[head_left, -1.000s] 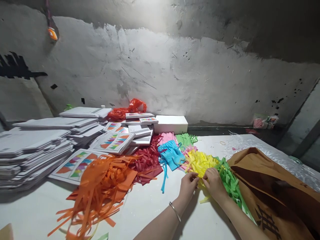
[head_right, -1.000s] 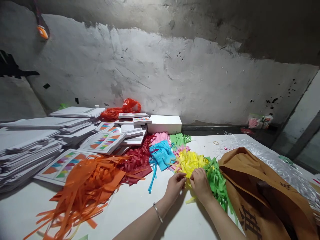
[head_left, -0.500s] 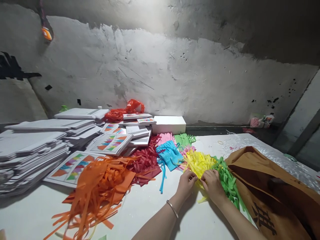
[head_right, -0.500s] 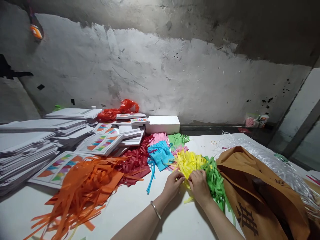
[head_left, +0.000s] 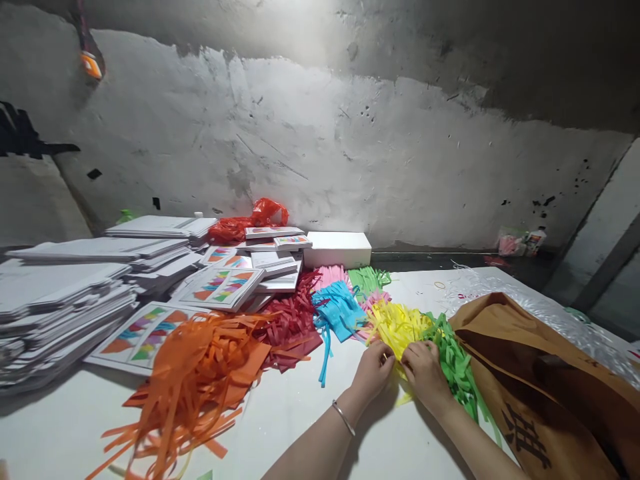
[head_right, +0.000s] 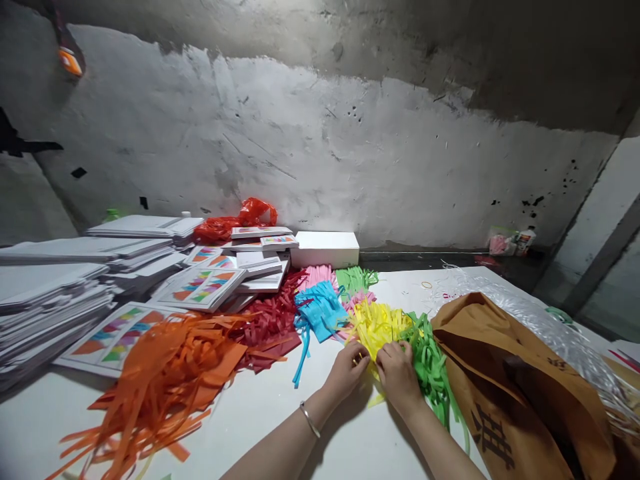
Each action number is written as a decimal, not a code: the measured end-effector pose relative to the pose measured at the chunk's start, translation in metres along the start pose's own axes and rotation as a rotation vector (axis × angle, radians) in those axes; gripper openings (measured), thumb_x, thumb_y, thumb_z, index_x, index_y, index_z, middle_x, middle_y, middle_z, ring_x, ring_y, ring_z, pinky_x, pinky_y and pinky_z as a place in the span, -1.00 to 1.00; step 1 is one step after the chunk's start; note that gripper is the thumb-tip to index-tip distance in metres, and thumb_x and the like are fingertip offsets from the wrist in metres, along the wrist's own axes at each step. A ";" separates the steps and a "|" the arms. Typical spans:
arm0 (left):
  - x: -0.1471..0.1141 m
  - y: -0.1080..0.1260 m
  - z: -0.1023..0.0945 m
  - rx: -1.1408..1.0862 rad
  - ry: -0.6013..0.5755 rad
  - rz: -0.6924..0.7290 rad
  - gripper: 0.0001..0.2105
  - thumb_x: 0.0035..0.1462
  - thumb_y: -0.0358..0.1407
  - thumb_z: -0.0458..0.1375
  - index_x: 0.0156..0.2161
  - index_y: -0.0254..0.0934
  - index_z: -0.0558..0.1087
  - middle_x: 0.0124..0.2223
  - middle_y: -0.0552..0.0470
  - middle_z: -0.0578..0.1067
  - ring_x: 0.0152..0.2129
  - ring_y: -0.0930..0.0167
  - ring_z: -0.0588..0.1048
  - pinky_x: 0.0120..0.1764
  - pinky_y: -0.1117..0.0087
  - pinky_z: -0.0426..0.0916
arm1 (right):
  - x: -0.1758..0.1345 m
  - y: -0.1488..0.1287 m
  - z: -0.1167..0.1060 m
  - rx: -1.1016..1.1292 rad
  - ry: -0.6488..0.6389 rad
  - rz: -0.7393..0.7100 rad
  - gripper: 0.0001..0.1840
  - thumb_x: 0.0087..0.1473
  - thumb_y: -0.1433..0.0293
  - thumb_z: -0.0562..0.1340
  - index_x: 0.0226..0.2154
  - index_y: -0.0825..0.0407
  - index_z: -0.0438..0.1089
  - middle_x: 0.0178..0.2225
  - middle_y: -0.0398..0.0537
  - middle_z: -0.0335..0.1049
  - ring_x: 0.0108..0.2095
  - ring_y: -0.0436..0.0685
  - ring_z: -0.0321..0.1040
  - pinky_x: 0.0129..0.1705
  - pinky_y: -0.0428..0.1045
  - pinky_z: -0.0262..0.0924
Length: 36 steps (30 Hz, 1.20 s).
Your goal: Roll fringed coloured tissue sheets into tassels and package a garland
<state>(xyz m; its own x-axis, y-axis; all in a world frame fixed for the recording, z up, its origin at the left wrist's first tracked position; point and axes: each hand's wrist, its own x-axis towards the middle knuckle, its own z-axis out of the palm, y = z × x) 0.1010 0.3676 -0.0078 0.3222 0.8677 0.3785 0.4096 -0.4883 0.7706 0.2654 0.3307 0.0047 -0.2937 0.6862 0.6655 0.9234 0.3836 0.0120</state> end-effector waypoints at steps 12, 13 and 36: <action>-0.001 0.002 -0.016 0.105 -0.014 0.113 -0.83 0.33 -0.24 0.19 -0.25 -0.31 0.48 -0.20 0.01 0.53 -0.31 0.40 0.51 -0.21 0.28 0.47 | -0.007 -0.007 -0.005 0.039 -0.011 -0.032 -0.79 0.24 0.30 0.29 -0.39 0.06 0.39 -0.35 -0.20 0.40 -0.23 0.07 0.40 0.00 0.16 0.29; -0.001 0.000 -0.016 0.102 0.006 0.103 -0.83 0.33 -0.23 0.18 -0.23 -0.31 0.48 -0.19 0.01 0.53 -0.30 0.39 0.51 -0.21 0.28 0.48 | -0.008 -0.007 -0.007 0.045 -0.010 -0.033 -0.80 0.24 0.31 0.29 -0.39 0.05 0.38 -0.35 -0.20 0.39 -0.23 0.07 0.39 0.01 0.16 0.28; -0.001 0.001 -0.011 -0.033 0.053 0.119 -0.80 0.36 -0.20 0.14 -0.21 -0.31 0.46 -0.20 0.01 0.50 -0.26 0.35 0.49 -0.16 0.24 0.44 | -0.015 -0.027 0.016 -0.346 -0.159 -0.070 -0.89 0.24 0.35 0.30 -0.22 0.06 0.45 -0.18 -0.09 0.49 -0.08 0.13 0.44 0.05 0.20 0.33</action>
<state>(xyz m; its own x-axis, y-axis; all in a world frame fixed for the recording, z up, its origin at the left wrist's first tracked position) 0.0919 0.3668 -0.0019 0.3211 0.8077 0.4945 0.3421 -0.5858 0.7347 0.2410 0.3199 -0.0173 -0.3682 0.7633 0.5309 0.9208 0.2201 0.3222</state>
